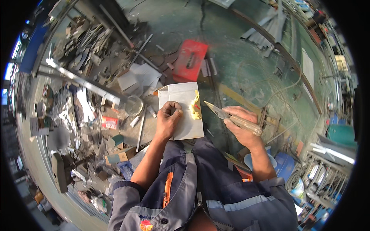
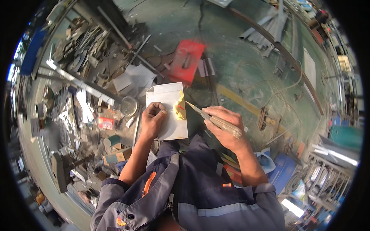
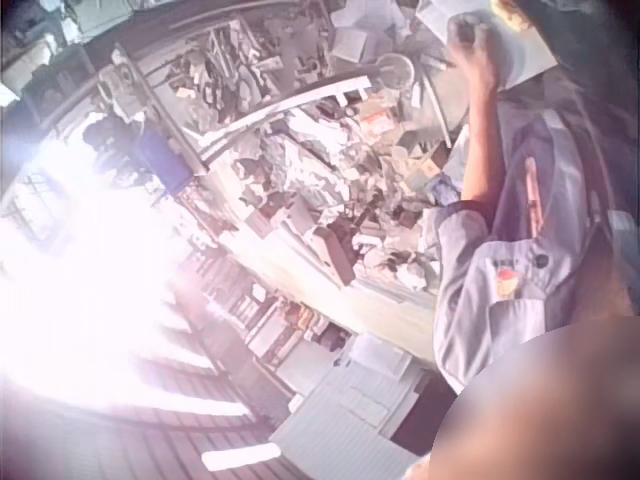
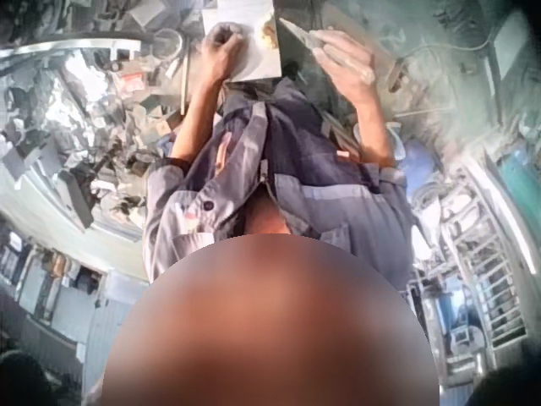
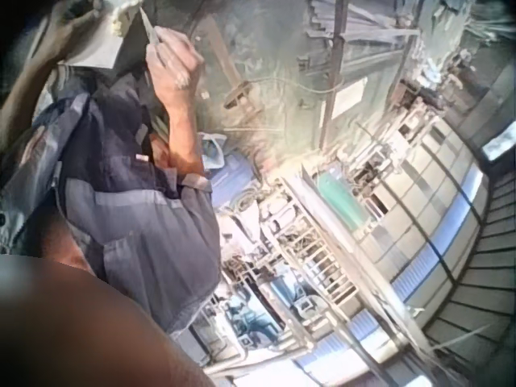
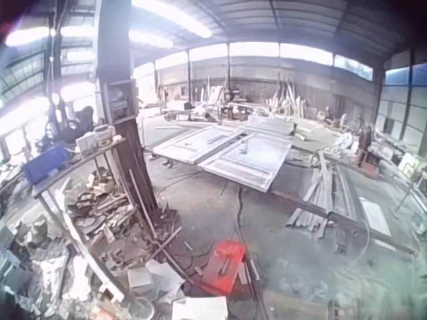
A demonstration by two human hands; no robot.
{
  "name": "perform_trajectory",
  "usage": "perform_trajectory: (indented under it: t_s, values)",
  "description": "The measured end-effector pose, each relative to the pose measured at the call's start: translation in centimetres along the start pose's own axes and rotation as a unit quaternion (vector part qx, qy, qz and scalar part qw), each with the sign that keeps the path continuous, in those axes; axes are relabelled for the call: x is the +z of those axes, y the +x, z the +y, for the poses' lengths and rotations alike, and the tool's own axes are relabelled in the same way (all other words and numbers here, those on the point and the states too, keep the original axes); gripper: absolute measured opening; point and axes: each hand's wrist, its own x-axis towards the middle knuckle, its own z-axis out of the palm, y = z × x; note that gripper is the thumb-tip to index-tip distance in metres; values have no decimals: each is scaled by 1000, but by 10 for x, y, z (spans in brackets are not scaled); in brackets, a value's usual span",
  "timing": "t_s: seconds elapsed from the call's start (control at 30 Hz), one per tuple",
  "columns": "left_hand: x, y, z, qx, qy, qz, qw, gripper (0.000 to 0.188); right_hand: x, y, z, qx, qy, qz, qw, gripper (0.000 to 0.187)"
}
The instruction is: The person scoops a yellow paste from a container onto a metal sheet using a putty knife, then spreads the paste onto a large metal panel with a decorative pattern. The person repeatedly reloads the putty knife and applies the paste to different sections of the panel.
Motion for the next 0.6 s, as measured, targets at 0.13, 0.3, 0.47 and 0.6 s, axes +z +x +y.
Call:
perform_trajectory:
  t_s: [0.13, 0.3, 0.47, 0.6]
  values:
    - [65, 13, -6, 23, 36, -18, 999, 7, -43, -30, 20, -22, -28, 63, 997, 29]
    - [139, 28, -3, 55, 41, -95, 993, 8, -94, -59, 24, -26, -108, 144, 983, 28]
    - [186, 43, 20, 62, 13, -141, 988, 8, -122, -64, 20, -53, -137, 182, 972, 28]
    - [213, 52, 29, 92, 32, -168, 981, 7, -137, -69, 19, -34, -158, 209, 964, 28]
